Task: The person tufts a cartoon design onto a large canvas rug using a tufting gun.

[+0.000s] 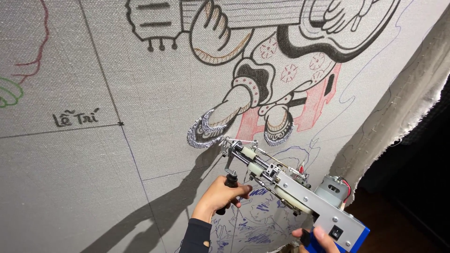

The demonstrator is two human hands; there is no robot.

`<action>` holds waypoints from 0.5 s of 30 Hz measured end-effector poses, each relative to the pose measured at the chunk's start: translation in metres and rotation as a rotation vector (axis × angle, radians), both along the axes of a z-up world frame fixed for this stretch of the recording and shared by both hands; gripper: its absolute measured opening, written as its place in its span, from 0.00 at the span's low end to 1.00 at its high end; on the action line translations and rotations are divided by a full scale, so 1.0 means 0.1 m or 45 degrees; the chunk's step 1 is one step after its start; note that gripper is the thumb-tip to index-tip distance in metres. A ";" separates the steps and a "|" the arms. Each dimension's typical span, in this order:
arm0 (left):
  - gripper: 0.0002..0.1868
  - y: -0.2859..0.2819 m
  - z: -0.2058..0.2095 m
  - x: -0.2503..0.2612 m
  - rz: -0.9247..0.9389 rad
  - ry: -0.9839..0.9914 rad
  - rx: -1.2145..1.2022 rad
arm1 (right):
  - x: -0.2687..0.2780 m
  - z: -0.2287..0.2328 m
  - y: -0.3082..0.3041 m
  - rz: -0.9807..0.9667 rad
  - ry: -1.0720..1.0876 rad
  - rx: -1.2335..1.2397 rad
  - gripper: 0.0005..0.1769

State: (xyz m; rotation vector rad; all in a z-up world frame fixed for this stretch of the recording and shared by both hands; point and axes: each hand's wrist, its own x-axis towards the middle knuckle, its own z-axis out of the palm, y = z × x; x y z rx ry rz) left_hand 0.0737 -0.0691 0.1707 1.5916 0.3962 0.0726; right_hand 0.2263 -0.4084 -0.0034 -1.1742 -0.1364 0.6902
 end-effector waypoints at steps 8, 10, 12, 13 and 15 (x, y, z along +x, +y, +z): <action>0.17 0.00 0.05 -0.03 0.036 -0.010 0.014 | -0.24 0.30 0.12 -0.026 0.058 0.063 0.38; 0.18 0.00 0.07 -0.04 0.037 -0.004 0.023 | -0.31 0.38 0.16 -0.040 0.090 0.079 0.38; 0.16 0.00 0.07 -0.04 0.030 -0.032 0.002 | -0.38 0.45 0.19 -0.028 0.099 0.104 0.36; 0.16 0.00 0.06 -0.04 0.030 -0.031 0.002 | -0.41 0.50 0.21 -0.028 0.100 0.105 0.36; 0.15 0.02 0.07 -0.04 0.060 -0.057 -0.020 | -0.45 0.60 0.26 -0.029 0.079 0.064 0.36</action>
